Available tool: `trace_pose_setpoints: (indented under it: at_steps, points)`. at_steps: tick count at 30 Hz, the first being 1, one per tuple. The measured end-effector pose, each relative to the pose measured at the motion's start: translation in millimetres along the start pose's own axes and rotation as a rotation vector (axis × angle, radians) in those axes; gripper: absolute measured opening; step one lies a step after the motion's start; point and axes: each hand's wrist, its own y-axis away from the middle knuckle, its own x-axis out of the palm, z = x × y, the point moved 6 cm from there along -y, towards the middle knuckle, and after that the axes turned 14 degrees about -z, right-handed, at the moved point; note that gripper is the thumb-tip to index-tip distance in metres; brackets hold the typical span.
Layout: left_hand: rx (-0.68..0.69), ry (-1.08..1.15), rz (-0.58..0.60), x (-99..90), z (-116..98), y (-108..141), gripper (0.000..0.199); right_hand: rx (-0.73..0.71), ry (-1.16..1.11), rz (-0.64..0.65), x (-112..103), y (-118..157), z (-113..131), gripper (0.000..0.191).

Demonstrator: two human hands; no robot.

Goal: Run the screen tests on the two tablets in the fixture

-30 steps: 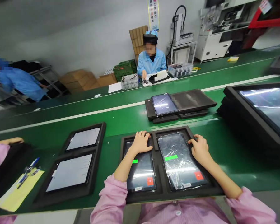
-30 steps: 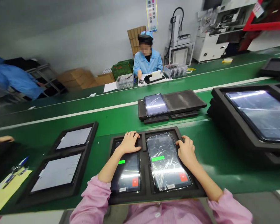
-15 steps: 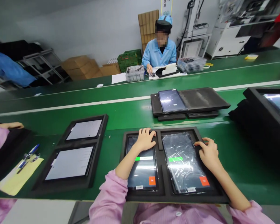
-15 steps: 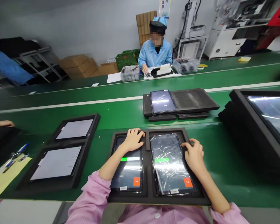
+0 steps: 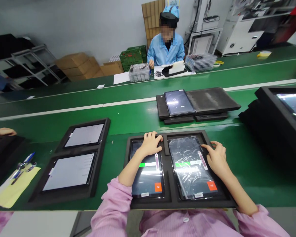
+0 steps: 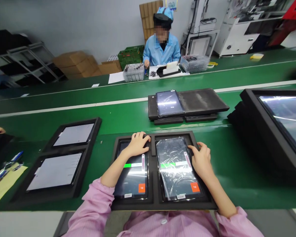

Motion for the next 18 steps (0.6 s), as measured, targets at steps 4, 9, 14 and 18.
trace_pose_setpoints:
  at_steps: [4,9,14,18]
  points:
    - [0.159,0.22,0.16,-5.2,17.1,10.6,0.073,-0.069,-0.205,-0.001,-15.0,-4.1,15.0,0.035]
    - [0.207,0.268,0.212,5.4,18.9,22.0,0.092,-0.315,-0.406,0.194,-18.8,3.2,35.3,0.049]
    - [0.188,0.329,0.223,-2.2,22.6,26.7,0.088,-0.354,-0.412,0.117,-24.3,4.5,35.1,0.047]
    - [-0.008,0.295,0.241,-22.1,73.3,49.2,0.089,-0.28,-0.425,0.062,-33.1,4.8,21.3,0.049]
